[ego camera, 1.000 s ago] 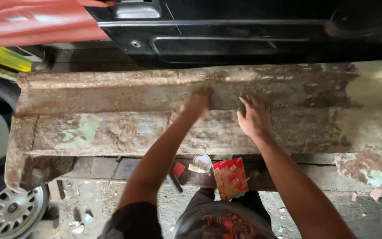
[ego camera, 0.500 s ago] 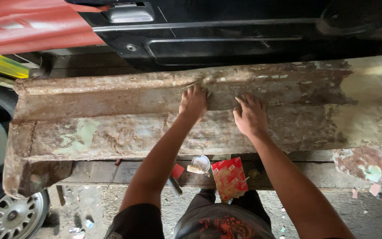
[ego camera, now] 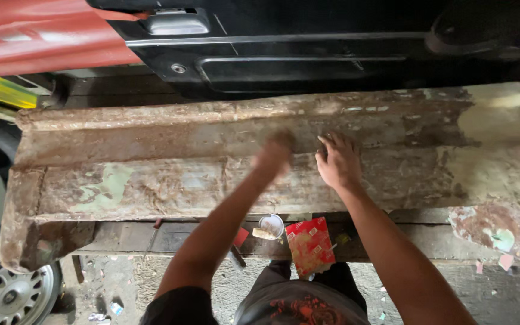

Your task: The person sands a large, weathered wooden surface using a sanding block. They move the block back and forth across the surface, applying pressure to smooth it. The person occasionally switches hands and adjusts their grip.

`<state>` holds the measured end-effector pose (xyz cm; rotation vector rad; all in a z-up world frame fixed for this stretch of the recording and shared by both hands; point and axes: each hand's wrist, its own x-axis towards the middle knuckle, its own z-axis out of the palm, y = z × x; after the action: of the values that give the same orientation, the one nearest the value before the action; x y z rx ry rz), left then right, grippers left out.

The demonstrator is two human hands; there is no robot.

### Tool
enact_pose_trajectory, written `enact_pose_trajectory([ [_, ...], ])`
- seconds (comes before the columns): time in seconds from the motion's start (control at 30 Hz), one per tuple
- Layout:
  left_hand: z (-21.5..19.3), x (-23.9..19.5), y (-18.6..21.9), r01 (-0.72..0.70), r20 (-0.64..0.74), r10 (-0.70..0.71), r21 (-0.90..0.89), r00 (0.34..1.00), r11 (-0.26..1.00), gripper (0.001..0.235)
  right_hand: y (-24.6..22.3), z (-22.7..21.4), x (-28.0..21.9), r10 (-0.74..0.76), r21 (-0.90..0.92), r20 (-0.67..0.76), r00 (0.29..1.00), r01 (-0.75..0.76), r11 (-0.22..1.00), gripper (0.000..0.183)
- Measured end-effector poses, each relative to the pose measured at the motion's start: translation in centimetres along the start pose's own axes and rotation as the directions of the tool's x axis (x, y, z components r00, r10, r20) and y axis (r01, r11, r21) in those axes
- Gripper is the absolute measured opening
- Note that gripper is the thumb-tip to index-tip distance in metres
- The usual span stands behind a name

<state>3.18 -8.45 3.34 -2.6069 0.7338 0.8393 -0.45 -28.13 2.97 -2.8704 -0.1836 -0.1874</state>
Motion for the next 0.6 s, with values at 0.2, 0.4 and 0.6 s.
enact_pose_trajectory([
  [0.2,0.0,-2.3,-0.4,-0.147,-0.369,0.049,-0.242,0.928,0.959,0.069,-0.2,0.5,-0.8,0.041,0.059,0.035,0.999,-0.043,0.997,0.045],
  [0.4,-0.7,-1.4,-0.8,-0.041,-0.298,-0.009,-0.162,0.955,0.986,0.069,-0.4,-0.1,-0.3,0.017,0.055,-0.001,1.000,-0.017,0.998,0.044],
  [0.6,1.1,-1.4,0.5,-0.118,-0.319,-0.001,-0.355,0.948,0.927,0.059,-0.5,0.2,-0.6,0.025,0.048,-0.010,1.000,-0.025,0.999,0.043],
])
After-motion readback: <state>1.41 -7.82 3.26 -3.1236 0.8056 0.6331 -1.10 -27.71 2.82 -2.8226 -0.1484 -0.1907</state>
